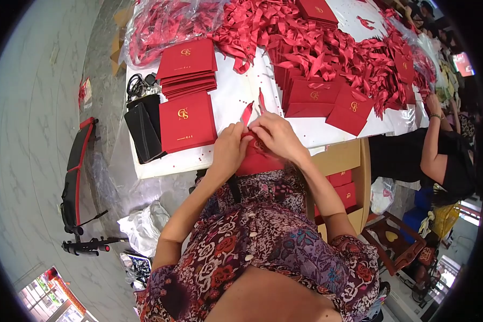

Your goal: Tying ribbons onto red gift bags and stacking them.

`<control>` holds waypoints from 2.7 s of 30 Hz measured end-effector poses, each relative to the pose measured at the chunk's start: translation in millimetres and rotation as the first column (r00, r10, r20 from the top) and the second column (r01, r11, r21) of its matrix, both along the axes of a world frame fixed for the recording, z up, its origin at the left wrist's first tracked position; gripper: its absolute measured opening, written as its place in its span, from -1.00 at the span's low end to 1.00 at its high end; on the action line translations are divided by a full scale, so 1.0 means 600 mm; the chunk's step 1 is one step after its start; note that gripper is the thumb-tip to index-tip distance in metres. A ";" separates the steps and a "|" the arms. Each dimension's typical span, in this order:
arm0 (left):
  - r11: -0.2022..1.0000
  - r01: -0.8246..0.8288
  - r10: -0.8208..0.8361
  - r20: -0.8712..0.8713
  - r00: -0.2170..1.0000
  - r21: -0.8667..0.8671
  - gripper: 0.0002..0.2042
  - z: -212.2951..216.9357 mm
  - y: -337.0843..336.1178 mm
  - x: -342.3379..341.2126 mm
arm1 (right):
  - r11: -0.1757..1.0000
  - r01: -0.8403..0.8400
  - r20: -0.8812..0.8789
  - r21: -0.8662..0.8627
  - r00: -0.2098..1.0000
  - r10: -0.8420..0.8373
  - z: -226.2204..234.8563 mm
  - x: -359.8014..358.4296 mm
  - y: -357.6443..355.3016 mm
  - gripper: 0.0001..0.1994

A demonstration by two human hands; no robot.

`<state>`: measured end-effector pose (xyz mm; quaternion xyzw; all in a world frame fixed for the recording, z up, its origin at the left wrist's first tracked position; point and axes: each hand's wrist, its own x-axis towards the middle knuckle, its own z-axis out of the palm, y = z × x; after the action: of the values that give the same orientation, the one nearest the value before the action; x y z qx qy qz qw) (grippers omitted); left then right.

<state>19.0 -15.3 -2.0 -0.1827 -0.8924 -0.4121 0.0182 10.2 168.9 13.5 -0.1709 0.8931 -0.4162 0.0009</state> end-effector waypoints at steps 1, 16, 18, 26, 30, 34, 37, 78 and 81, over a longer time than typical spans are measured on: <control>1.000 0.019 -0.019 -0.027 0.999 -0.009 -0.84 -0.004 -0.001 0.002 | 1.000 -0.030 -0.007 -0.001 1.000 0.030 -0.010 -0.005 0.003 -0.87; 0.994 0.098 -0.086 -0.236 0.968 0.039 -0.85 -0.022 -0.008 0.010 | 0.991 0.024 0.490 -0.131 0.871 0.044 -0.030 -0.031 -0.005 -0.81; 0.994 0.099 -0.092 -0.174 0.980 0.034 -0.84 -0.017 -0.006 0.018 | 0.976 0.154 0.433 -0.151 0.899 -0.074 -0.045 -0.039 -0.015 -0.81; 0.998 -0.070 0.069 -0.047 0.996 -0.004 -0.83 -0.031 -0.004 -0.006 | 0.921 0.335 0.245 -0.196 0.927 -0.285 -0.012 -0.036 0.003 -0.80; 0.979 -0.116 0.131 0.079 0.988 -0.165 -0.79 -0.010 0.013 -0.024 | 0.951 0.309 0.061 0.011 0.949 -0.309 -0.035 -0.026 0.000 -0.83; 0.962 -0.074 0.105 0.106 0.989 -0.261 -0.74 -0.010 0.025 -0.040 | 0.946 0.273 0.039 0.172 0.958 -0.284 -0.057 -0.031 -0.019 -0.76; 0.966 -0.104 0.102 -0.018 0.995 -0.235 -0.71 -0.026 0.032 -0.052 | 0.937 0.277 0.013 0.212 0.958 -0.286 -0.078 -0.035 -0.021 -0.76; 0.921 0.027 -0.177 0.356 0.917 0.389 -0.62 0.053 0.008 0.053 | 0.615 0.450 0.168 -0.648 0.872 -0.461 0.019 -0.054 0.050 -0.88; 0.899 -0.013 -0.158 0.353 0.922 0.438 -0.63 0.044 0.007 0.054 | 0.669 0.462 0.365 -0.582 0.884 -0.292 0.030 -0.047 0.059 -0.83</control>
<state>51.3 -11.3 24.3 -0.1244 -0.7573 -0.6276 -0.1305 -17.8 204.2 31.7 0.0813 0.6988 -0.7097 -0.0373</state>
